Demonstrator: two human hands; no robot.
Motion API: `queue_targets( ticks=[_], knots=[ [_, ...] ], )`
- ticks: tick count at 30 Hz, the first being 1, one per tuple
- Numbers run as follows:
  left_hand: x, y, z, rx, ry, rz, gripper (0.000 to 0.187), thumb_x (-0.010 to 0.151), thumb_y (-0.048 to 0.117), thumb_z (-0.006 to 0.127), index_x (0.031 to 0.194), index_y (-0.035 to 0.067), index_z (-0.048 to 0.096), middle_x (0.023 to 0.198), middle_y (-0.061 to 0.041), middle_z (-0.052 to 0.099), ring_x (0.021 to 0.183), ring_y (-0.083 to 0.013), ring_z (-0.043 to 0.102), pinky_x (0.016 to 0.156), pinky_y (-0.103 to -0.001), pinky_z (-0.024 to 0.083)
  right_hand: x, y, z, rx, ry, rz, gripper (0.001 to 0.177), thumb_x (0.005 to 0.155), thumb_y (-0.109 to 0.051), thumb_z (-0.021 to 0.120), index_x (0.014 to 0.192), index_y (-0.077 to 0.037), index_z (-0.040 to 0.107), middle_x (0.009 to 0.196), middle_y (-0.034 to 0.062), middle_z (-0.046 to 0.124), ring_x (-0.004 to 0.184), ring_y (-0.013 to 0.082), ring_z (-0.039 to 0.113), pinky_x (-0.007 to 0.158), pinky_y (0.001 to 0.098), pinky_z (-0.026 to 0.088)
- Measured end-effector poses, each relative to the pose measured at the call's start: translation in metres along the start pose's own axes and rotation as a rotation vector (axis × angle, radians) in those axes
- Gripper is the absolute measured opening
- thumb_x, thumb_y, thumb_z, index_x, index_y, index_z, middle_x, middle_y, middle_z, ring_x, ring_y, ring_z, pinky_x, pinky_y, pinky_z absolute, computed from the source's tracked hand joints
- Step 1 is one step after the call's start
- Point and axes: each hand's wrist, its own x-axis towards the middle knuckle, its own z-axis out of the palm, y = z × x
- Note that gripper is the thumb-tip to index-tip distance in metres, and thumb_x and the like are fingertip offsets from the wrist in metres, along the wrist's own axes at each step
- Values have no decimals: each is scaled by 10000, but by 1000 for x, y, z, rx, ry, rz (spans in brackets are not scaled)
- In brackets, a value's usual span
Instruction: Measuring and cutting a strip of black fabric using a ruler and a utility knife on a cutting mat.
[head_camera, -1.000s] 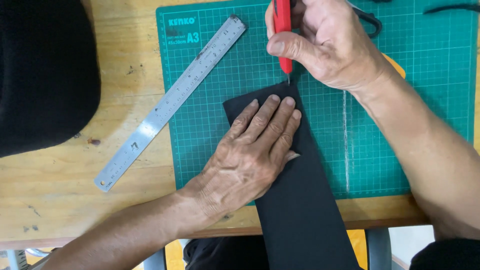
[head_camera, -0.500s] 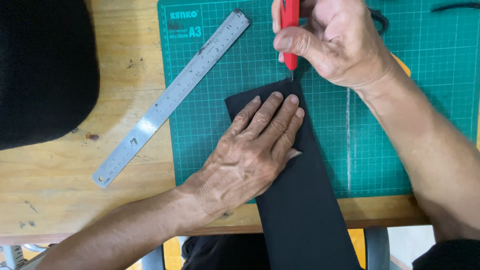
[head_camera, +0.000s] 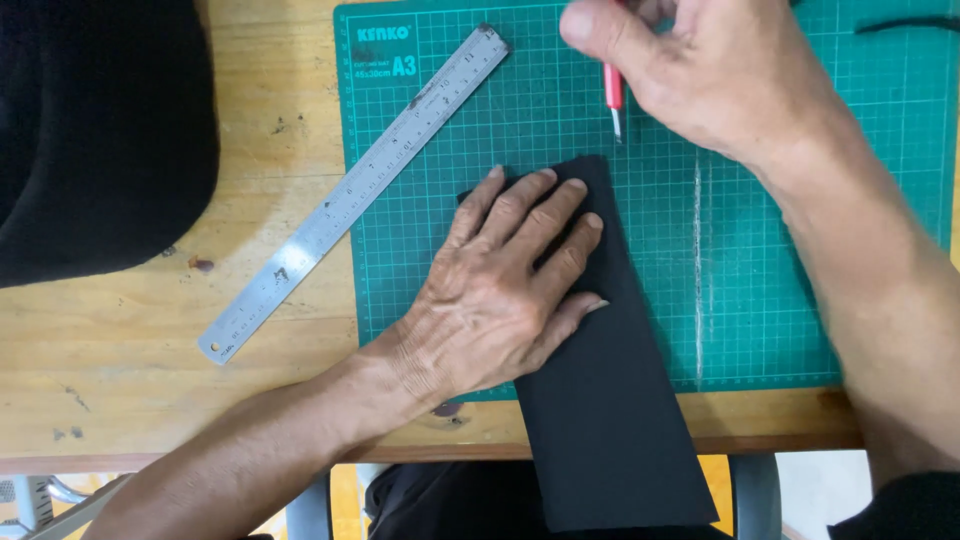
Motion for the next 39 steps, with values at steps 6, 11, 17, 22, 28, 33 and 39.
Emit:
queue_targets(
  ticks=[6, 11, 17, 22, 28, 33, 39],
  knots=[
    [2, -15, -12, -75, -50, -247, 676, 810, 551, 823, 1239, 71, 617, 1463, -228, 504, 1350, -439, 461, 1013, -613, 348, -6, -31, -2, -697, -107, 71, 633, 1003, -277, 823, 1479, 17, 527, 1160, 290, 637, 960, 492, 632, 706, 559, 529],
    [2, -39, -8, -333, -31, -369, 670, 654, 322, 1027, 1141, 128, 610, 1209, -55, 551, 1152, -292, 498, 890, -451, 355, -18, -32, 0, -662, -130, 171, 637, 1001, -355, 820, 1424, 66, 596, 1071, 261, 528, 813, 445, 623, 650, 536, 528],
    [8, -58, -18, -565, 240, -448, 169, 890, 65, 801, 897, 147, 655, 879, 34, 704, 830, -122, 658, 755, -290, 513, -23, -64, 6, -158, -35, -99, 170, 1039, -13, 766, 1180, 78, 740, 984, 152, 673, 780, 207, 627, 686, 321, 484],
    [9, -67, -32, -961, 228, -377, 188, 963, 54, 735, 1037, 107, 571, 1006, -61, 747, 982, -133, 751, 902, -243, 601, -22, -59, 29, 142, -34, 227, 80, 997, -14, 732, 1076, -27, 742, 847, 11, 666, 711, 54, 563, 619, 189, 456],
    [8, -81, -36, -1053, 148, -494, 190, 940, 69, 748, 1099, 59, 645, 962, -109, 802, 963, -131, 788, 874, -231, 606, -22, -53, 44, 274, 35, 142, 81, 981, 30, 781, 1019, -2, 716, 851, 73, 705, 717, 106, 664, 630, 189, 549],
    [6, -84, -33, -1122, 181, -558, 178, 912, -7, 755, 1049, 49, 656, 872, -93, 789, 849, -101, 767, 821, -222, 621, -24, -54, 50, 298, 15, 40, 71, 1005, 55, 727, 1030, 3, 687, 926, 85, 690, 791, 137, 655, 700, 219, 570],
    [5, -84, -34, -1166, 189, -621, 172, 903, 8, 772, 1038, 51, 674, 835, -65, 770, 803, -63, 734, 801, -192, 586, -24, -55, 53, 289, 44, -25, 67, 1018, 52, 715, 1036, 16, 661, 947, 99, 668, 799, 157, 645, 732, 232, 579]
  ],
)
